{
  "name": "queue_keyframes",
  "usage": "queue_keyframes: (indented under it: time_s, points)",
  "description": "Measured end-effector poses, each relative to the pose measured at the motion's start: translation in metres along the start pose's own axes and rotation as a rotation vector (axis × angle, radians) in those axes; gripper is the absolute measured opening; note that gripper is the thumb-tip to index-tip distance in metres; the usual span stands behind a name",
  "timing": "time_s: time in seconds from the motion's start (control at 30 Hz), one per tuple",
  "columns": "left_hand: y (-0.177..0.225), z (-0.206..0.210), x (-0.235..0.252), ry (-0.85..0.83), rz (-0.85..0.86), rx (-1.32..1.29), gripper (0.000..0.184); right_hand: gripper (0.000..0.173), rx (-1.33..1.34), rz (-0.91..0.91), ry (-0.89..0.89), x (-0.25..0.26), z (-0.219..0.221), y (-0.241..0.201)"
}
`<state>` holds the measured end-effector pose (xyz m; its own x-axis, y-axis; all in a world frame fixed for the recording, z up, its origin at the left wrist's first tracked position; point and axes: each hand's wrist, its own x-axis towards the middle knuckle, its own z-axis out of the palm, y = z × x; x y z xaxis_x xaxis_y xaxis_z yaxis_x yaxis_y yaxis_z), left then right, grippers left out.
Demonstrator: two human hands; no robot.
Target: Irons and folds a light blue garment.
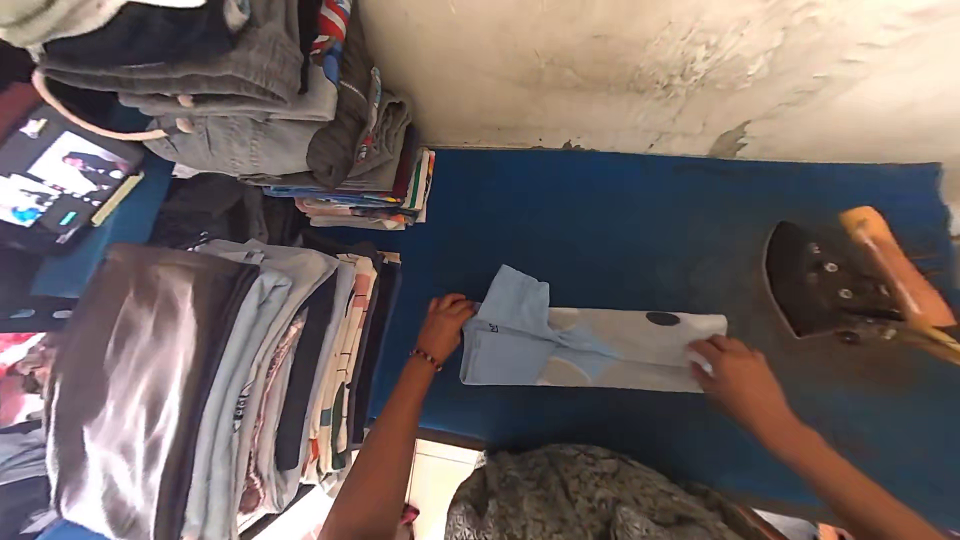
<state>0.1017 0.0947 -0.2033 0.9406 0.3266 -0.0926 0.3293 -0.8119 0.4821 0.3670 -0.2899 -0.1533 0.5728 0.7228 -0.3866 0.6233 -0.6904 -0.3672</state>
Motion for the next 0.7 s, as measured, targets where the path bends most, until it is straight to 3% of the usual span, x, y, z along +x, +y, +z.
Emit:
queue_keyframes:
  time_s: [0.17, 0.27, 0.33, 0.43, 0.5, 0.6, 0.67, 0.7]
  points:
    - [0.003, 0.0, -0.002, -0.024, -0.028, -0.027, 0.04, 0.04, 0.87, 0.361, -0.127, 0.081, 0.034, -0.147]
    - [0.005, 0.0, -0.006, -0.043, -0.053, -0.038, 0.041, 0.04, 1.092, 0.408, -0.12, 0.109, 0.05, -0.194]
    - [0.003, 0.0, -0.009, -0.059, -0.067, -0.042, 0.044, 0.036, 0.982, 0.113, -0.143, 0.095, 0.059, -0.196]
    - [0.0, -0.005, -0.009, -0.132, -0.137, -0.085, 0.05, 0.021, 0.41, -0.476, -0.241, 0.062, 0.081, -0.167]
    - [0.004, -0.008, -0.007, -0.138, -0.196, -0.131, 0.048, 0.021, 0.159, -0.579, -0.196, 0.044, 0.096, -0.153]
    - [0.021, -0.014, -0.002, 0.006, -0.118, -0.226, 0.039, 0.014, 0.004, -0.749, 0.01, 0.042, 0.105, -0.148]
    - [0.039, -0.011, -0.003, 0.08, -0.071, -0.495, 0.038, 0.009, -0.039, -0.858, 0.036, 0.045, 0.1, -0.155]
    - [0.046, -0.007, -0.003, 0.036, -0.097, -0.675, 0.035, 0.009, -0.012, -0.866, 0.02, 0.048, 0.096, -0.159]
